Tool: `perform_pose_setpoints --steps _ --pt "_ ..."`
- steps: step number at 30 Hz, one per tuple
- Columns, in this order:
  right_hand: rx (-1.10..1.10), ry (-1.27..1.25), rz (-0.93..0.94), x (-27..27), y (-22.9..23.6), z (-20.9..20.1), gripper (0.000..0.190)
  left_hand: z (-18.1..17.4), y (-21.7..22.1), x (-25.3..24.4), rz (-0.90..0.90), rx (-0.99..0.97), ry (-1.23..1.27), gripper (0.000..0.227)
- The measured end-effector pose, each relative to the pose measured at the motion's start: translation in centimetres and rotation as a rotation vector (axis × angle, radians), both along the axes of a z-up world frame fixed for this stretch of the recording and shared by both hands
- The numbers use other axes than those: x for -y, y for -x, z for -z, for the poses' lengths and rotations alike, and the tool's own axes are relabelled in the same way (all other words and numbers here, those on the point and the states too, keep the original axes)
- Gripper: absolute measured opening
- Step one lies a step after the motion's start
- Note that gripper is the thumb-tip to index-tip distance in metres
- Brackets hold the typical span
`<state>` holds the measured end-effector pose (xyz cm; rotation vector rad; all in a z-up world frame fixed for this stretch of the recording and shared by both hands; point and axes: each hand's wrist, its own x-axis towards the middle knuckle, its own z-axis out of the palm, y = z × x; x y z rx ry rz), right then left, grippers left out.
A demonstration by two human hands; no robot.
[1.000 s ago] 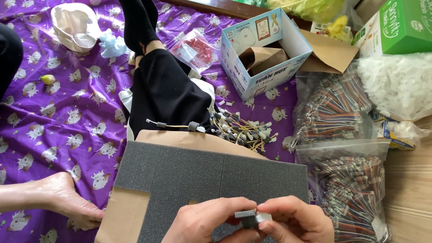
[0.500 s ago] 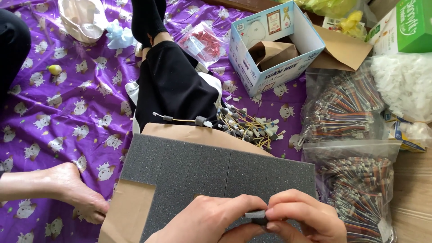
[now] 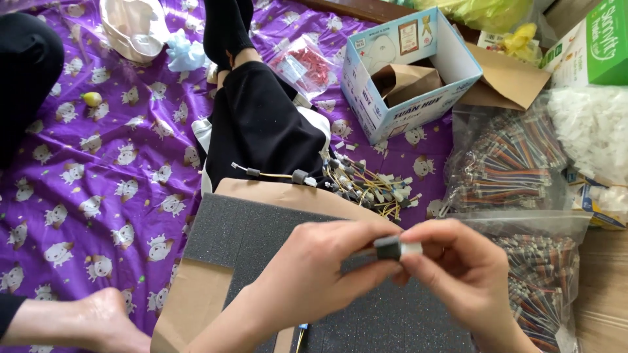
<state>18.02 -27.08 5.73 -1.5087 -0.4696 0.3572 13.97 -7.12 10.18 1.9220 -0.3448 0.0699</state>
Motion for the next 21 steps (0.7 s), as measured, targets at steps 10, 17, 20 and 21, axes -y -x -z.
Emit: perform_pose_setpoints --steps 10,17,20,21 --pt "0.023 -0.044 0.080 1.3 -0.1 0.5 0.022 0.1 -1.2 0.2 0.034 0.058 -0.016 0.023" --pt "0.070 0.126 0.210 1.3 0.5 0.5 0.021 0.5 -1.4 0.5 0.082 0.039 0.016 0.027" --pt "0.034 -0.053 0.005 1.3 0.2 0.0 0.027 0.5 -1.2 0.3 0.075 0.043 0.016 0.028" --pt "0.033 -0.054 0.005 1.2 0.3 -0.1 0.027 0.4 -1.1 0.2 0.074 0.042 0.015 0.028"
